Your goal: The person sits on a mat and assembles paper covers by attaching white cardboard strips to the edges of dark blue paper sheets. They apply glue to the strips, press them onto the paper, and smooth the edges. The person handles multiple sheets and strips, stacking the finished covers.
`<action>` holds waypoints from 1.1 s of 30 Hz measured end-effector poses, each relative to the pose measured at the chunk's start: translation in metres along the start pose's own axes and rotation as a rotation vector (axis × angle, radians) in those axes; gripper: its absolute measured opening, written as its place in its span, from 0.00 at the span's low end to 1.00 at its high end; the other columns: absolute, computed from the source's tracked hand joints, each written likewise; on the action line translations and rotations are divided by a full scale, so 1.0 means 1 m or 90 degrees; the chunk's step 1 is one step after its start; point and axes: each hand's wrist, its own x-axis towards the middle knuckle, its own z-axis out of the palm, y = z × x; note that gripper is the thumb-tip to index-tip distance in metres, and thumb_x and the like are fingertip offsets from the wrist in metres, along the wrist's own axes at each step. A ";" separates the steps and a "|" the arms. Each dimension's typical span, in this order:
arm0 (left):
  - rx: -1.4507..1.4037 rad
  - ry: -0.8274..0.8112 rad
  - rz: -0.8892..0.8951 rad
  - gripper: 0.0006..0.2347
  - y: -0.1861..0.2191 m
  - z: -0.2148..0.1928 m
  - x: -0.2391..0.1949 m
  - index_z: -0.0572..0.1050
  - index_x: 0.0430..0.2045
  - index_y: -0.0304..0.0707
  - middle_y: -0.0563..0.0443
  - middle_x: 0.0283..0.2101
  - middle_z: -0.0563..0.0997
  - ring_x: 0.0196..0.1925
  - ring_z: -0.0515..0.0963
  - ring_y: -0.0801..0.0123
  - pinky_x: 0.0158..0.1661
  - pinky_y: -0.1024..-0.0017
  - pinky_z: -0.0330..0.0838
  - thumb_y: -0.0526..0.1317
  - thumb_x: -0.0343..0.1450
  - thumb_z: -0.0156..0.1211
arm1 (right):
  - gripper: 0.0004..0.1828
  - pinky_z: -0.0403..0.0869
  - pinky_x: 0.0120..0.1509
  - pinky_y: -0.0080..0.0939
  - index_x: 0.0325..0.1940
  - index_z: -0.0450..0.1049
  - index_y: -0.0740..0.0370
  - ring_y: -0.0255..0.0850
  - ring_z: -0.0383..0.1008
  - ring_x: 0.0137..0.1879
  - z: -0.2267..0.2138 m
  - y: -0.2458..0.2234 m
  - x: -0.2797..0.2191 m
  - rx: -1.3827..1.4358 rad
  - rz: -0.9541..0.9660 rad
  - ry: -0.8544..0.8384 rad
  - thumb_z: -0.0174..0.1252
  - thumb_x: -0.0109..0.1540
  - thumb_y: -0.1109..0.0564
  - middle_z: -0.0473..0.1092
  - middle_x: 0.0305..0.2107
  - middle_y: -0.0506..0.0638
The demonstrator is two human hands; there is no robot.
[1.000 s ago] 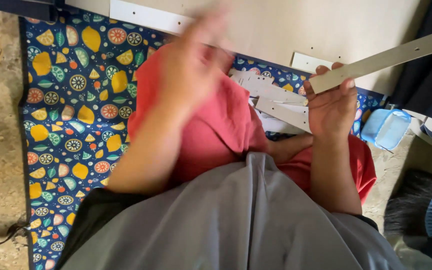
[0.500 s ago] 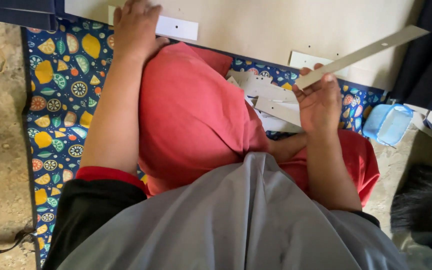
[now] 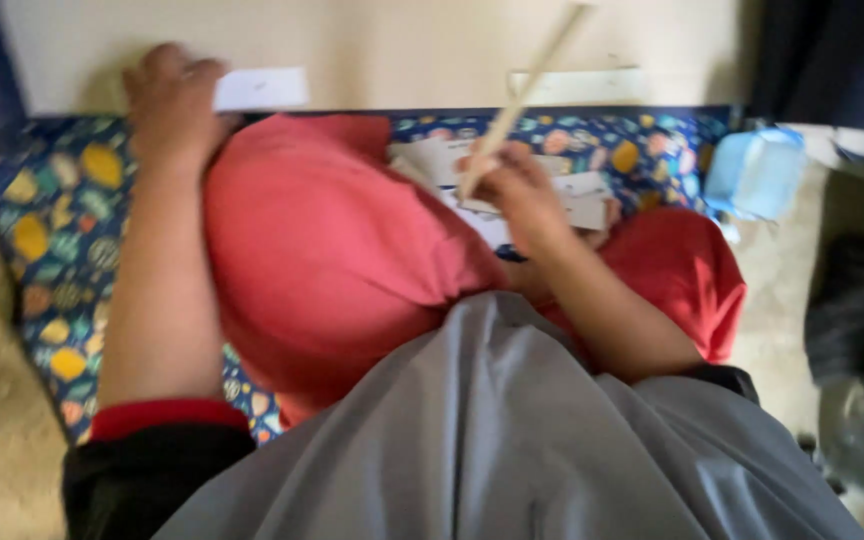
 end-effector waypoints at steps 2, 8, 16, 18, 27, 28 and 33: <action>-0.021 -0.012 0.010 0.21 0.008 -0.011 0.001 0.82 0.52 0.41 0.36 0.56 0.72 0.54 0.70 0.37 0.56 0.40 0.58 0.39 0.64 0.76 | 0.14 0.79 0.58 0.46 0.57 0.70 0.63 0.46 0.77 0.50 0.011 -0.013 -0.011 -0.028 -0.018 -0.021 0.56 0.67 0.59 0.76 0.46 0.57; -0.070 -0.015 -0.001 0.26 0.007 -0.024 -0.007 0.81 0.58 0.35 0.32 0.59 0.70 0.57 0.70 0.34 0.61 0.36 0.50 0.33 0.62 0.79 | 0.18 0.75 0.59 0.38 0.59 0.70 0.65 0.40 0.76 0.50 0.013 -0.019 -0.014 -0.079 -0.045 -0.085 0.59 0.66 0.56 0.75 0.48 0.56; 0.000 -0.052 0.019 0.27 -0.001 -0.023 0.000 0.82 0.60 0.43 0.35 0.58 0.73 0.54 0.73 0.38 0.56 0.44 0.57 0.35 0.62 0.76 | 0.11 0.72 0.62 0.34 0.55 0.71 0.61 0.35 0.71 0.51 -0.034 -0.062 -0.005 -0.214 -0.186 -0.151 0.58 0.68 0.63 0.72 0.48 0.48; 0.026 -0.107 0.008 0.24 0.001 -0.029 0.005 0.81 0.59 0.41 0.35 0.56 0.74 0.50 0.75 0.40 0.51 0.48 0.65 0.37 0.65 0.74 | 0.22 0.74 0.53 0.47 0.59 0.73 0.66 0.48 0.75 0.50 -0.073 -0.074 0.013 -0.821 -0.309 -0.026 0.68 0.63 0.57 0.74 0.49 0.57; -0.130 -0.183 0.159 0.26 0.153 -0.114 0.070 0.73 0.65 0.33 0.33 0.59 0.76 0.56 0.76 0.41 0.53 0.49 0.68 0.37 0.69 0.67 | 0.15 0.71 0.50 0.33 0.56 0.76 0.62 0.34 0.72 0.44 -0.159 -0.104 -0.033 -0.612 -0.133 0.152 0.62 0.67 0.54 0.75 0.41 0.48; -0.128 -0.184 0.166 0.26 0.177 -0.111 0.080 0.73 0.65 0.33 0.33 0.59 0.76 0.56 0.76 0.41 0.53 0.49 0.68 0.37 0.69 0.67 | 0.15 0.71 0.50 0.33 0.56 0.76 0.62 0.34 0.72 0.44 -0.177 -0.101 -0.031 -0.607 -0.132 0.159 0.62 0.67 0.54 0.75 0.41 0.48; -0.150 -0.022 0.374 0.24 0.286 -0.073 0.109 0.78 0.55 0.36 0.38 0.54 0.79 0.50 0.80 0.46 0.51 0.55 0.72 0.41 0.64 0.73 | 0.22 0.71 0.58 0.39 0.65 0.73 0.60 0.40 0.74 0.51 -0.216 -0.107 -0.047 -0.632 0.027 0.224 0.53 0.72 0.45 0.75 0.48 0.50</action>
